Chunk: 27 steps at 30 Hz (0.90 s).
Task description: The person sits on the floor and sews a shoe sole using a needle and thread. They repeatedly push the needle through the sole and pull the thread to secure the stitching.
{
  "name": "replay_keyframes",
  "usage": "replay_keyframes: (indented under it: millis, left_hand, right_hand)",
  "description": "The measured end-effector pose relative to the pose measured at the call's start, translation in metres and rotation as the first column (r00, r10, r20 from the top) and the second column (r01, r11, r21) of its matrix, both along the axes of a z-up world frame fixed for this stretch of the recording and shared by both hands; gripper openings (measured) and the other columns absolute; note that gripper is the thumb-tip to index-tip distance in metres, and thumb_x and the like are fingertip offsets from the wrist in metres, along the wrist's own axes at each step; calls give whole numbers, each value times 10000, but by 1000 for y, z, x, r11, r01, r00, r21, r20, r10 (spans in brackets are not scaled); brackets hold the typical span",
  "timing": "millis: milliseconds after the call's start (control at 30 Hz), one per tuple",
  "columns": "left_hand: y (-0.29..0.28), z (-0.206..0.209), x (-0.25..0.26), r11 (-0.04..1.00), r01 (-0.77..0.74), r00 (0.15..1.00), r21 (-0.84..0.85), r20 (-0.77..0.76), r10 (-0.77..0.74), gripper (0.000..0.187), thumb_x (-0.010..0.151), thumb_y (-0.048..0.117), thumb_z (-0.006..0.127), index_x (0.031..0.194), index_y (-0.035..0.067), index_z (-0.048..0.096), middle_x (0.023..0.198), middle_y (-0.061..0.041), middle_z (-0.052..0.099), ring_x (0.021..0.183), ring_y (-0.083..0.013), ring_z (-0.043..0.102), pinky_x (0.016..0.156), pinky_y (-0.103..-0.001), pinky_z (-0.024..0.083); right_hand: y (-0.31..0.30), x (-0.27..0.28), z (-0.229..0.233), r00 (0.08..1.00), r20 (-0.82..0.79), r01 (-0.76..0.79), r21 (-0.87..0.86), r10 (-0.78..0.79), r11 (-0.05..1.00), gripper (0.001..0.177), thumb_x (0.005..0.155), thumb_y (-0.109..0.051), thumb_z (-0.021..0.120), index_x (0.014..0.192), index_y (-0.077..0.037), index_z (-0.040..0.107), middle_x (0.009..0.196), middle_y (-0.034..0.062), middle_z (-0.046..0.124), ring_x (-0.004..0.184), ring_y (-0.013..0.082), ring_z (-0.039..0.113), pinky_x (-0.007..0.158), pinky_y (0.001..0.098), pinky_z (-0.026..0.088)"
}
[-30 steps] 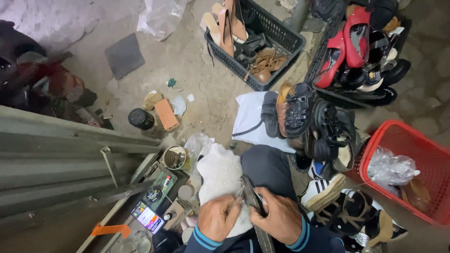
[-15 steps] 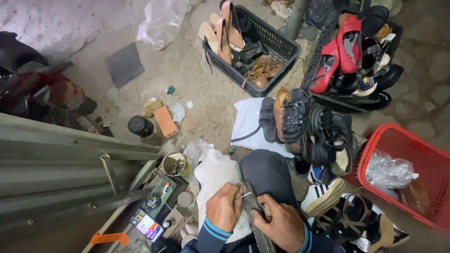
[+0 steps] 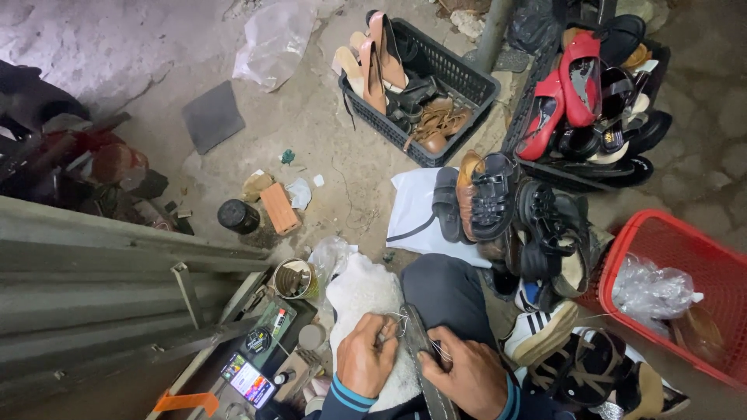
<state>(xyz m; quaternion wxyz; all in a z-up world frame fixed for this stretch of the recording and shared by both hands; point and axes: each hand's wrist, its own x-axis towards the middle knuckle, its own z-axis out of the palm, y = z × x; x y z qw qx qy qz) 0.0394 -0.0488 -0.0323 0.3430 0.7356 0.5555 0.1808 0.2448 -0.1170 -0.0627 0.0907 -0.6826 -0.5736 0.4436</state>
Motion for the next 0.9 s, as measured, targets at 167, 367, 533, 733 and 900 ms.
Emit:
replay_keyframes:
  millis: [167,367,533,733,900]
  left_hand:
    - [1,-2,2,1000,-16,999,1,37,16,130,864,155,642,783,169,541,875,-10,639,599,-254,527,572,-381,471]
    - [0,5,4,999,-23,994,29,108,19,122,849,113,649,775,166,567,861,-8,612,580,-215,527,569,-360,482]
    - [0,7,4,999,-16,999,51,51,13,113,886,178,646,796,171,577,943,-20,604,582,-284,577,524,-415,488]
    - [-3,7,7,996,-54,998,74,28,52,15,856,186,617,846,175,619,1012,-17,596,551,-256,542,507,-413,475]
    - [-6,3,4,996,-66,996,67,67,62,75,838,161,622,787,162,567,1164,-69,595,520,-282,530,481,-423,460]
  right_hand:
    - [2,0,7,1000,-13,4,-22,-4,1000,472,958,-513,626,1374,-299,571,627,51,611,494,297,507,557,573,435]
    - [6,-5,7,1000,-21,17,3,-17,1000,479,951,-476,635,1360,-232,585,678,84,628,554,324,567,612,597,444]
    - [7,-11,5,999,6,36,47,-37,998,461,948,-459,638,1349,-234,605,627,64,569,529,311,535,582,579,468]
    - [9,-9,21,999,43,12,4,-12,1000,495,949,-510,607,1377,-263,578,764,36,712,632,332,641,676,579,553]
    - [2,19,28,974,-208,133,230,-84,964,383,977,-475,663,710,-203,620,519,-38,441,431,130,402,463,345,381]
